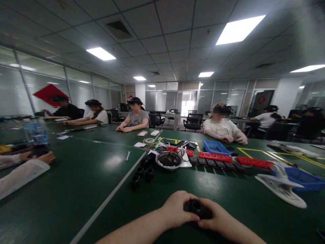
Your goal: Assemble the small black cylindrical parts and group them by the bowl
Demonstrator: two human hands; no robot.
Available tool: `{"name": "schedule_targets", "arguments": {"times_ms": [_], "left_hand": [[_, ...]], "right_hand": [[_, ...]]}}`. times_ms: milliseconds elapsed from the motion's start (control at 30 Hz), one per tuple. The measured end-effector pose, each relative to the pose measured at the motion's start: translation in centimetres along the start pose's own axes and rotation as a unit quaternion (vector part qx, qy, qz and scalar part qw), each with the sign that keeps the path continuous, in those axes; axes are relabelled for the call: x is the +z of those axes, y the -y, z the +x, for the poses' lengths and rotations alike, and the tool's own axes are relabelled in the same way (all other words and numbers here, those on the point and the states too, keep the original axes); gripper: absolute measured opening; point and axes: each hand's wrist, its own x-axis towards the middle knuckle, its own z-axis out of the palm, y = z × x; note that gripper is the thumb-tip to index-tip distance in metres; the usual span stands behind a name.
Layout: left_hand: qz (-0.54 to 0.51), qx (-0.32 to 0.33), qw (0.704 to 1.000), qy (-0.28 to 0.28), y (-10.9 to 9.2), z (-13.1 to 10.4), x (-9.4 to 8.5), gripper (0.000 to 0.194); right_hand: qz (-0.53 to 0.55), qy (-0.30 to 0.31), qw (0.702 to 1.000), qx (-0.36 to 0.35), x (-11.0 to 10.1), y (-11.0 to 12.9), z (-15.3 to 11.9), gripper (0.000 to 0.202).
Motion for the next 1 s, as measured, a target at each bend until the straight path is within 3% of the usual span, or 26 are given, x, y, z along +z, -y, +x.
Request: {"name": "schedule_targets", "arguments": {"times_ms": [100, 267, 367, 500, 567, 767, 900, 1000], "left_hand": [[0.008, 0.001, 1.000, -0.019, -0.1, -0.1, 0.1, 0.045], [0.008, -0.018, 0.999, -0.046, -0.4, -0.2, 0.8, 0.049], [0.003, -0.059, 0.997, -0.047, -0.5, -0.2, 1.2, 0.048], [0.005, -0.095, 0.993, -0.073, -0.8, -0.3, 1.6, 0.045], [0.005, -0.096, 0.992, -0.076, -0.9, -0.4, 1.6, 0.042], [-0.049, -0.046, 0.997, -0.036, -0.7, -0.2, 0.9, 0.057], [-0.027, 0.005, 1.000, 0.008, -0.8, -0.1, 0.1, 0.045], [-0.035, 0.012, 0.999, 0.002, -0.9, 0.0, 0.1, 0.045]], "right_hand": [[0.060, 0.021, 0.998, -0.002, -0.4, 0.3, 0.0, 0.053], [-0.002, -0.009, 1.000, 0.003, 0.2, 0.5, 0.4, 0.033], [-0.084, -0.057, 0.995, 0.011, 1.0, 0.0, 0.7, 0.028], [-0.201, -0.156, 0.966, 0.048, 2.5, -0.1, 0.5, 0.025], [-0.220, -0.172, 0.959, 0.050, 2.9, 0.1, 0.4, 0.024], [-0.110, -0.083, 0.990, -0.017, 1.0, 0.4, -0.1, 0.058], [-0.022, 0.001, 1.000, -0.004, -0.6, 0.1, -0.3, 0.039], [-0.004, 0.012, 1.000, -0.001, -0.9, -0.1, -0.2, 0.031]]}}
